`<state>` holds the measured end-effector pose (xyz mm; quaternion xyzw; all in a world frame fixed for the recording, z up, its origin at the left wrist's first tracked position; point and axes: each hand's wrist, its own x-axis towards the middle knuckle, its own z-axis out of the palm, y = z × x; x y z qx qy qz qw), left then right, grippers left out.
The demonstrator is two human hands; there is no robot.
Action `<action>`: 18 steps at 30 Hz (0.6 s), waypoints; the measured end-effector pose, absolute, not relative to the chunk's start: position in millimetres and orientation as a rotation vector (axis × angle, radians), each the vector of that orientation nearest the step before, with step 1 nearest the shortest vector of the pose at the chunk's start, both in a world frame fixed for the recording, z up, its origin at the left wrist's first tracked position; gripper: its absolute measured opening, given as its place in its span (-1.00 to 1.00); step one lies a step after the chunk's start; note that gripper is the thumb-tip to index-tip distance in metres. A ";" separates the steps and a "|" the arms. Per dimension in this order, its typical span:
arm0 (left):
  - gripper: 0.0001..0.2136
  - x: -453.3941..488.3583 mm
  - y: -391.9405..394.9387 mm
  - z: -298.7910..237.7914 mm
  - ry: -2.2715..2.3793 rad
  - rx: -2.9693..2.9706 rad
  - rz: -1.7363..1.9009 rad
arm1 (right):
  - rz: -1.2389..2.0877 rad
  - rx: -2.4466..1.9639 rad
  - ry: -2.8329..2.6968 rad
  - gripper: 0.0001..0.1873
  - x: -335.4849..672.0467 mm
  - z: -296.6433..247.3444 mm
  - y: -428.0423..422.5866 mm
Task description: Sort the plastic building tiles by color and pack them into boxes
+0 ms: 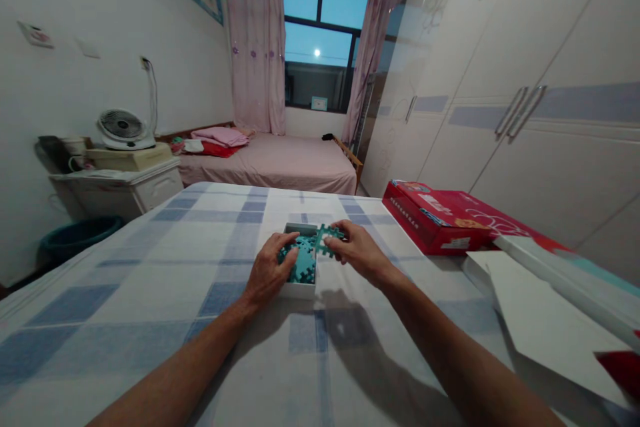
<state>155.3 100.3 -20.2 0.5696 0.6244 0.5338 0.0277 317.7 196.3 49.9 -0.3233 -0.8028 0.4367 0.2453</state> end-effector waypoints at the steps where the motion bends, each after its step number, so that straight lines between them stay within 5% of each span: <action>1: -0.70 154.8 100.0 -19.9 1.905 1.702 1.703 | 1.185 -0.893 -2.191 -0.72 305.4 49.6 201.2; 7: -0.64 147.3 101.6 -20.8 1.915 1.415 1.932 | 0.643 -0.891 -2.386 -0.61 285.7 33.7 202.0; 13: -0.62 149.1 105.6 -22.6 1.945 1.345 1.900 | 0.662 -0.563 -2.616 -0.48 310.3 18.5 180.5; 18: -0.69 148.4 104.2 -23.2 1.912 1.367 1.943 | 0.542 -0.652 -2.497 -0.62 305.2 6.7 187.4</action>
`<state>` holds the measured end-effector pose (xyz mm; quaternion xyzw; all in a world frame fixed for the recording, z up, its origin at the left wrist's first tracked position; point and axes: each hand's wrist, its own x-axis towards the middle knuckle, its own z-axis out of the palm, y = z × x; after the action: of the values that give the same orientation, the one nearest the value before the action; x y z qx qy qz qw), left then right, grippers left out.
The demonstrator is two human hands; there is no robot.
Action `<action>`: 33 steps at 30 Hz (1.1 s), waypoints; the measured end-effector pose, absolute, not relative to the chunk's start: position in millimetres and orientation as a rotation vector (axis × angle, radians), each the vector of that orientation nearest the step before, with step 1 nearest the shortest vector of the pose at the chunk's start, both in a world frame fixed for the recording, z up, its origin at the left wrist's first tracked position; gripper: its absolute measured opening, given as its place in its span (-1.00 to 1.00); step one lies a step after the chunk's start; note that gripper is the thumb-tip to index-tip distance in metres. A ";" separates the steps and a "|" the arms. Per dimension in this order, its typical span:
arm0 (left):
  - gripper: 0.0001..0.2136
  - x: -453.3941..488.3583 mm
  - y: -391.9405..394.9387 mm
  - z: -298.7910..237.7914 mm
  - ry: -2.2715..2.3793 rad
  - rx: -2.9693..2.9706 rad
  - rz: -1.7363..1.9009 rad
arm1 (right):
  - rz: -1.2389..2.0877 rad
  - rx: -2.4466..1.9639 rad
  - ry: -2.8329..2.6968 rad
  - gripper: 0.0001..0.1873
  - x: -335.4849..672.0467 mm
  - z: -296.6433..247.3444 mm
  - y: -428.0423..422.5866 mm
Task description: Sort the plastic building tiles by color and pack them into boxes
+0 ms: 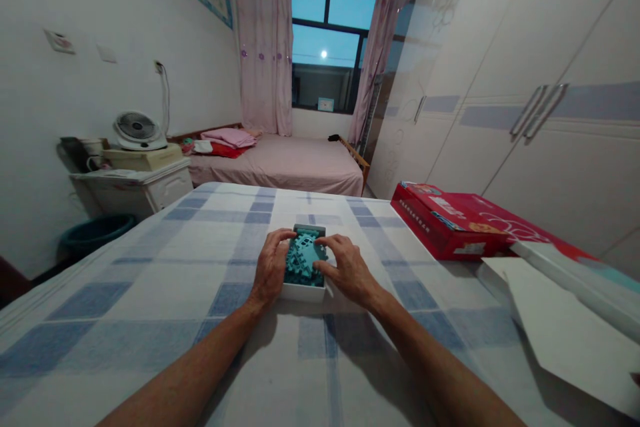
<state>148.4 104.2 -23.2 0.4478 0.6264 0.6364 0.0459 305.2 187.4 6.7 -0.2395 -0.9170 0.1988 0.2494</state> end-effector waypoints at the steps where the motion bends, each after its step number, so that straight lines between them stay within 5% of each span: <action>1: -0.71 147.6 104.1 -23.7 1.929 1.365 1.953 | 0.538 -0.645 -2.493 -0.64 305.1 5.9 188.8; 8: -0.82 145.7 107.2 -28.0 2.037 1.421 1.740 | 0.464 -0.546 -2.537 -0.70 309.4 9.2 184.0; 18: -0.72 143.2 106.3 -29.8 1.972 1.505 1.796 | 0.364 -0.545 -2.516 -0.56 301.3 1.5 191.2; 23: -0.68 141.3 106.9 -29.8 2.024 1.625 1.583 | 0.418 -0.617 -2.633 -0.65 298.5 5.5 189.3; 33: -0.79 143.7 103.7 -23.0 2.120 1.543 1.710 | 0.418 -0.484 -2.541 -0.64 309.4 3.3 184.0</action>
<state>143.7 103.7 -23.0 0.4929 0.6773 0.5462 0.0059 309.4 184.0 3.3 -0.1785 -0.9371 0.1541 0.2575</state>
